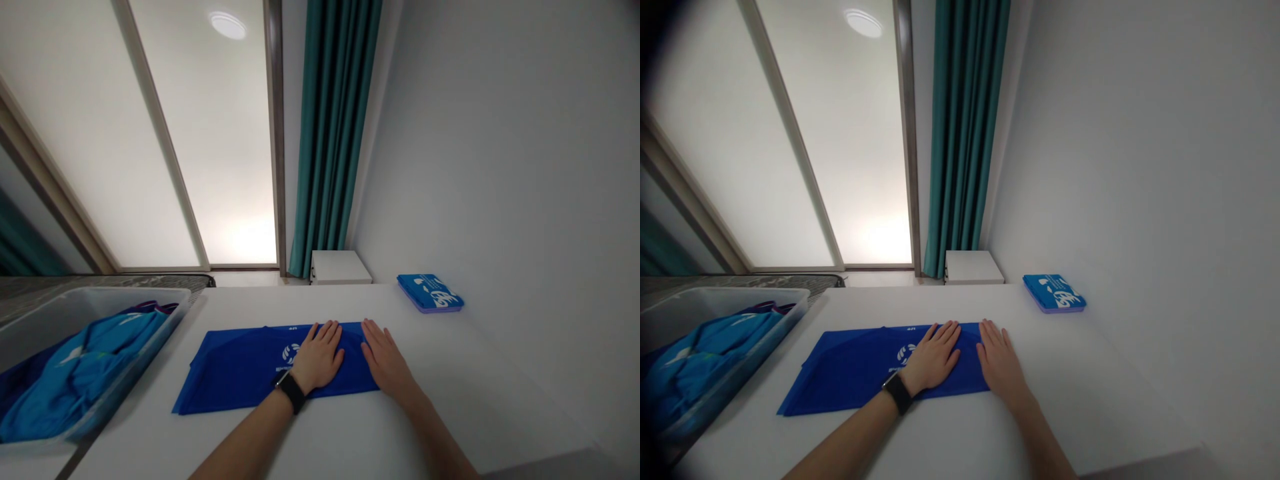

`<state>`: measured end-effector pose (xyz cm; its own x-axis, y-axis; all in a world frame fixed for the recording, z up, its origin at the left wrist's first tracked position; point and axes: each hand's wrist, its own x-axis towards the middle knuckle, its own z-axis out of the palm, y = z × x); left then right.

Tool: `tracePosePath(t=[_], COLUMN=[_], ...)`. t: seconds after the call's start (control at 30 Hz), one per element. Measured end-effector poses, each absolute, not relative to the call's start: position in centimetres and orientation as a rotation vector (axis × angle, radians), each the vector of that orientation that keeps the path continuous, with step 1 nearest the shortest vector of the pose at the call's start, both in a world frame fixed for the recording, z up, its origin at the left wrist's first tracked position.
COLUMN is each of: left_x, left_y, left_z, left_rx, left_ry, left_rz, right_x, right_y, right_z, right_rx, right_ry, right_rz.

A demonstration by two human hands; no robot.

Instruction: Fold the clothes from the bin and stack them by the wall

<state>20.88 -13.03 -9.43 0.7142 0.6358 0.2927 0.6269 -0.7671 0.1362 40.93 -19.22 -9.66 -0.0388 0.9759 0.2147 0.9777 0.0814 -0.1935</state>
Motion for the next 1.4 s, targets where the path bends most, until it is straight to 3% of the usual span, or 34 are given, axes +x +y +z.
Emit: tracePosePath(t=[0.67,0.83,1.17,1.4], left_x=[20.4,16.1,3.7,2.4], left_y=[-13.8,-13.6,-10.5,-10.7], left_z=[-8.9,-8.6,-8.2,-6.4], left_rx=[2.891,2.904,2.828,2.864], left_ry=[1.072,1.027,1.356,1.260], left_rz=[0.486,0.429,0.231,0.234], right_x=[40.3,40.7,41.3,39.9], right_y=[-21.5,-21.3,-21.1,-21.2], right_z=[-10.1,-10.9,-11.9,-11.3], right_rx=[-2.016,-2.000,-1.988,-2.065], right_ry=[-2.213,-2.208,-2.213,-2.058], right_rz=[0.020,-0.008,-0.012,-0.188])
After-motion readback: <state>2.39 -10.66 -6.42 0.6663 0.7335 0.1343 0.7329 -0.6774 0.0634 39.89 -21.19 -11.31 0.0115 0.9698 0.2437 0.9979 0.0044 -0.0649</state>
